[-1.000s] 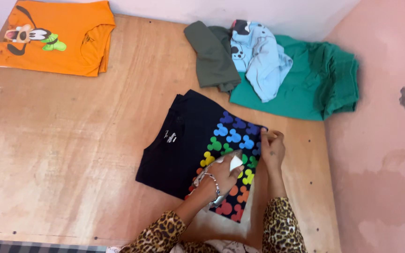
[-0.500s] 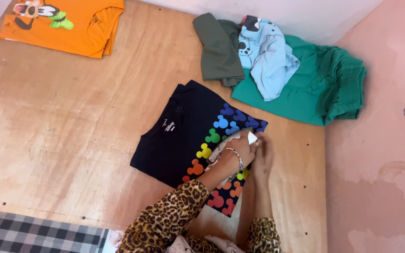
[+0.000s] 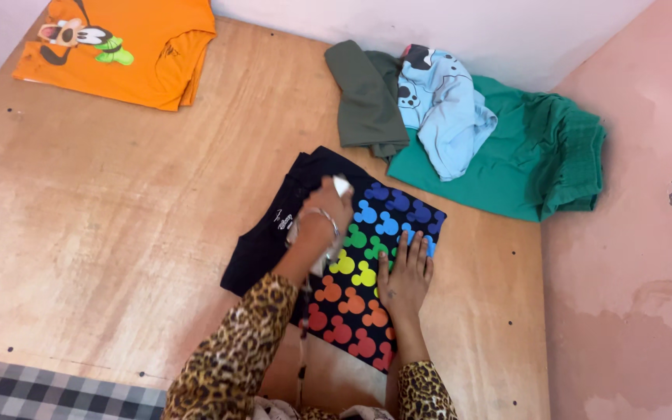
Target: The person irons a black t-shirt with a colorful Mickey Mouse pattern on a wooden table, then folds it. The person then irons a green t-shirt. Other folded clothes are visible nearby.
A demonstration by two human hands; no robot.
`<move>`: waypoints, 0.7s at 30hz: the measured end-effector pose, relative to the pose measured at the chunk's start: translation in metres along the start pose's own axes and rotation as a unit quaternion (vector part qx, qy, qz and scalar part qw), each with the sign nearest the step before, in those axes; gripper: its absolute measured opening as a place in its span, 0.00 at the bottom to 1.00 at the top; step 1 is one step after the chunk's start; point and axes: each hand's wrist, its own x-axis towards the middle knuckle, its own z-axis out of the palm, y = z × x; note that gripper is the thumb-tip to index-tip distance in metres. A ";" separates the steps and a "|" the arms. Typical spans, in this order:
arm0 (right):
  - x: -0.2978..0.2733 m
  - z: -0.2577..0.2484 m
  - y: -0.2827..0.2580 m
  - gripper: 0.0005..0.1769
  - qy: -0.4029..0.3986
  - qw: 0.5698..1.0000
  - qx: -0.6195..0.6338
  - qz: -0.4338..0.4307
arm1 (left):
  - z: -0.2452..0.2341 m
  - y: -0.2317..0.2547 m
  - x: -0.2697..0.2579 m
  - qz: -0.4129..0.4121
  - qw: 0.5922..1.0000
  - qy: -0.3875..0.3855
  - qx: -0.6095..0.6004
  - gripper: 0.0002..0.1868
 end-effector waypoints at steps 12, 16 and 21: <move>0.000 0.000 0.000 0.39 0.019 1.000 0.000 -0.001 | 0.009 -0.006 0.081 -0.133 0.975 -0.077 -0.160 0.36; 0.002 0.001 0.001 0.40 0.011 1.000 -0.008 -0.001 | 0.042 -0.035 -0.007 0.029 0.985 -0.112 -0.126 0.39; 0.002 0.002 0.002 0.40 0.002 1.000 -0.005 0.000 | 0.009 -0.045 -0.135 0.003 0.983 -0.174 -0.053 0.34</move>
